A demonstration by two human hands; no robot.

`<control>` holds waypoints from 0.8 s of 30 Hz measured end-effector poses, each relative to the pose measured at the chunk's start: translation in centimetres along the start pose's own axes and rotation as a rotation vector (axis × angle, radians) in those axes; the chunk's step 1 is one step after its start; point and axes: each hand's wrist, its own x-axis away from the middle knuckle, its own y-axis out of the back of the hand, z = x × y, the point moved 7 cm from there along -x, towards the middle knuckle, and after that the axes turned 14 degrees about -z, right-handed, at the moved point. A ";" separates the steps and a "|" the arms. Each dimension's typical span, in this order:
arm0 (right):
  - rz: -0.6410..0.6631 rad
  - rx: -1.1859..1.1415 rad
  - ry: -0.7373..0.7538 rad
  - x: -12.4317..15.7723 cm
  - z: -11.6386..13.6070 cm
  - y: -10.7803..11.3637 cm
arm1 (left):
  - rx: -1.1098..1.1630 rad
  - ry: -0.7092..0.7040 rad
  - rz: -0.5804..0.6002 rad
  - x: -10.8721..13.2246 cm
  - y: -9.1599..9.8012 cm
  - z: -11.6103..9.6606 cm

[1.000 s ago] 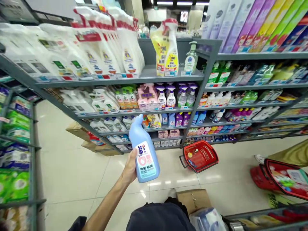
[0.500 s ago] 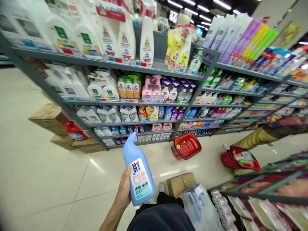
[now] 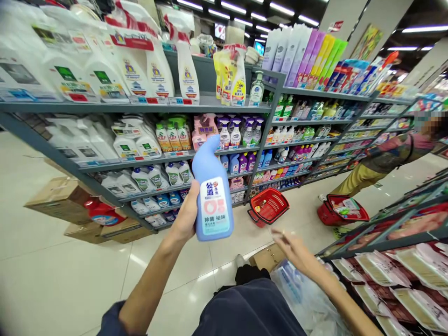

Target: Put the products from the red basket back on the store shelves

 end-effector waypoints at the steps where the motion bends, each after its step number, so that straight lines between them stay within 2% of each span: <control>1: 0.001 -0.084 0.006 -1.6 1.4 -0.2 | -0.009 -0.015 0.037 -0.8 -1.2 -0.8; 3: -0.014 -0.295 0.049 -5.5 4.9 -0.6 | -0.023 -0.054 0.093 -2.5 -3.5 -1.9; 6: -0.023 -0.521 0.143 -12.0 9.5 -1.5 | -0.031 -0.097 0.137 -5.0 -6.2 -2.4; 8: -0.021 -0.594 0.155 -16.1 10.5 -2.2 | -0.037 -0.104 0.136 -6.9 -7.4 -2.1; 10: -0.003 -0.621 0.159 -20.1 9.9 -3.1 | -0.060 -0.109 0.118 -9.2 -8.1 -1.6; 13: 0.073 -0.678 0.154 -25.7 7.2 -4.7 | -0.158 -0.142 0.062 -13.0 -8.5 -0.3; 16: 0.207 -0.721 0.111 -30.3 2.7 -7.0 | -0.275 -0.207 -0.002 -16.9 -8.4 2.3; 18: 0.329 -0.717 0.047 -32.6 -1.2 -9.1 | -0.313 -0.195 -0.034 -19.7 -8.1 5.6; 20: 0.420 -0.704 -0.028 -34.5 -5.4 -11.2 | -0.333 -0.117 -0.040 -22.3 -7.7 10.0; 22: 0.456 -0.697 -0.095 -36.3 -9.5 -13.1 | -0.349 -0.028 -0.004 -24.8 -7.3 14.5; 24: 0.474 -0.696 -0.138 -38.1 -13.0 -15.0 | -0.358 0.007 0.042 -27.2 -7.0 17.8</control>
